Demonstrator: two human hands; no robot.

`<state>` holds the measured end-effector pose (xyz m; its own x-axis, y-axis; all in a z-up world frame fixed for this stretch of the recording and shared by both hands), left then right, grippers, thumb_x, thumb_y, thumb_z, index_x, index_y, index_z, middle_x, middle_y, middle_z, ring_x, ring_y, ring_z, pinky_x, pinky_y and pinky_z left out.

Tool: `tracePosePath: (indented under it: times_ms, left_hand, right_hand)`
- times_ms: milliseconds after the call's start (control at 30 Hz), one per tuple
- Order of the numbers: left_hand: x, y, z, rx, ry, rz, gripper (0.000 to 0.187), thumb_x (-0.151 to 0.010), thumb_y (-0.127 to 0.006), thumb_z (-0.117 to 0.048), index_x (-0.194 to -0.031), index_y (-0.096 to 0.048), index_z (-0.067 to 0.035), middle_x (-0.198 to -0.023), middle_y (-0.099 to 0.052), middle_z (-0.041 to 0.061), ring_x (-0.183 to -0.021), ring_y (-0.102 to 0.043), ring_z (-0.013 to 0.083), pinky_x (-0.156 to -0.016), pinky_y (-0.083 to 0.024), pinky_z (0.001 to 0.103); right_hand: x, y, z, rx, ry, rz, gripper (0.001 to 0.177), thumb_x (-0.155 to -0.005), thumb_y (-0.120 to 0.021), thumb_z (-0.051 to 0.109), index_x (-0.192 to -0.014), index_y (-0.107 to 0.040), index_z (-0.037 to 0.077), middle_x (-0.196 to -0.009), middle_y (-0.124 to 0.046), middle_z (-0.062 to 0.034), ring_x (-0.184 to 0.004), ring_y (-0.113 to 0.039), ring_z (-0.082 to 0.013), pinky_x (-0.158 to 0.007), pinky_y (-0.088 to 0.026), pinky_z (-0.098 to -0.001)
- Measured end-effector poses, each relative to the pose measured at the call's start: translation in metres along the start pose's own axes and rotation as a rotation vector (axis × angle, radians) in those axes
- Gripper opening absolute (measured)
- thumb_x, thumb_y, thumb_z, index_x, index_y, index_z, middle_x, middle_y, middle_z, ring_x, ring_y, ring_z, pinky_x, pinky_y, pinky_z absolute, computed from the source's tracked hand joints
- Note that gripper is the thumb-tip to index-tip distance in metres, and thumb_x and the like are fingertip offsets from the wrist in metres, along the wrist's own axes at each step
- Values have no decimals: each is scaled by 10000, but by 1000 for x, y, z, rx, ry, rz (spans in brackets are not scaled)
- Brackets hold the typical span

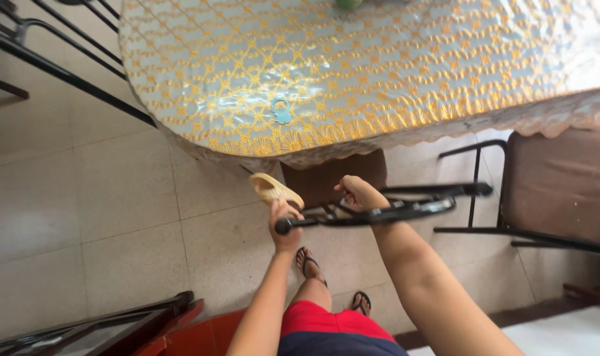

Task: The person sweeps the tiled floor using a broom, moving chairs aside to reach under the table and around furniture, and picks up a small mat.

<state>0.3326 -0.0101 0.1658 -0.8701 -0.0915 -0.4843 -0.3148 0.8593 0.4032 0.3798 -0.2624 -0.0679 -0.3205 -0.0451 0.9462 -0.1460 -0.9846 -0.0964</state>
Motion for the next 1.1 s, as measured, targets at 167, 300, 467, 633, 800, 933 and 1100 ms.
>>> tracePosePath:
  times_ms: [167,300,467,633,800,933,1100]
  left_hand:
    - [-50,-15,63,100,331,46,359,-801,-656,21,-1156,-626,-16,-831,-587,116,-731,-611,305,-742,-532,397]
    - [-76,-24,69,-38,144,37,137,-795,-704,32,-895,-619,-7,-878,-592,147,-817,-609,345,-810,-514,432]
    - [-42,-15,70,-98,27,39,195,-719,-760,-4,-763,-580,-64,-943,-641,154,-1060,-592,383,-1038,-452,478]
    - [8,-1,93,-82,137,-12,122,-807,-733,-39,-821,-614,-63,-1032,-672,129,-1211,-607,365,-1164,-419,495]
    - [47,-33,107,-155,549,-100,413,-783,-791,-168,-1115,-608,-6,-1130,-527,162,-1041,-533,359,-903,-437,488]
    - [134,-158,53,-41,618,30,236,-807,-779,-164,-893,-624,-8,-853,-598,94,-811,-568,251,-781,-491,407]
    - [235,-361,-77,416,639,433,179,-923,-726,-161,-880,-675,5,-752,-568,-30,-684,-513,82,-625,-435,294]
  right_hand:
    - [42,-38,-17,-5,147,99,148,-949,-505,324,-999,-644,306,-571,-356,27,-432,-313,-94,-405,-280,-248]
    - [-1,-18,-31,-300,77,150,272,-1043,-492,309,-810,-479,170,-598,-306,61,-465,-304,-70,-430,-284,-230]
    - [14,25,-64,-427,19,78,322,-1050,-443,304,-767,-416,152,-593,-334,41,-462,-307,-70,-426,-255,-209]
    - [69,88,-117,-520,-19,35,263,-1045,-410,246,-828,-504,131,-609,-367,25,-475,-310,-84,-417,-264,-219]
    - [86,215,-173,-860,-104,48,242,-1042,-362,153,-997,-590,85,-648,-371,48,-498,-312,-69,-404,-268,-187]
    - [111,321,-231,-1056,-175,58,207,-1011,-446,243,-882,-448,81,-640,-398,22,-480,-311,-74,-382,-270,-192]
    - [165,444,-314,-1573,-151,20,216,-1013,-476,163,-855,-404,34,-644,-406,-34,-476,-309,-81,-400,-322,-199]
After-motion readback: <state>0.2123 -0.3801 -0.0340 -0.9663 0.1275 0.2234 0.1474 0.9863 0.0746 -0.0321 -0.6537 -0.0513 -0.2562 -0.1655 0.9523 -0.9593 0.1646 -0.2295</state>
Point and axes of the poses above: each hand's wrist, its own x-axis away from the middle knuckle, its own y-axis out of the back of the hand, z = x × y, the point moved 8 cm from there along -x, towards the middle knuckle
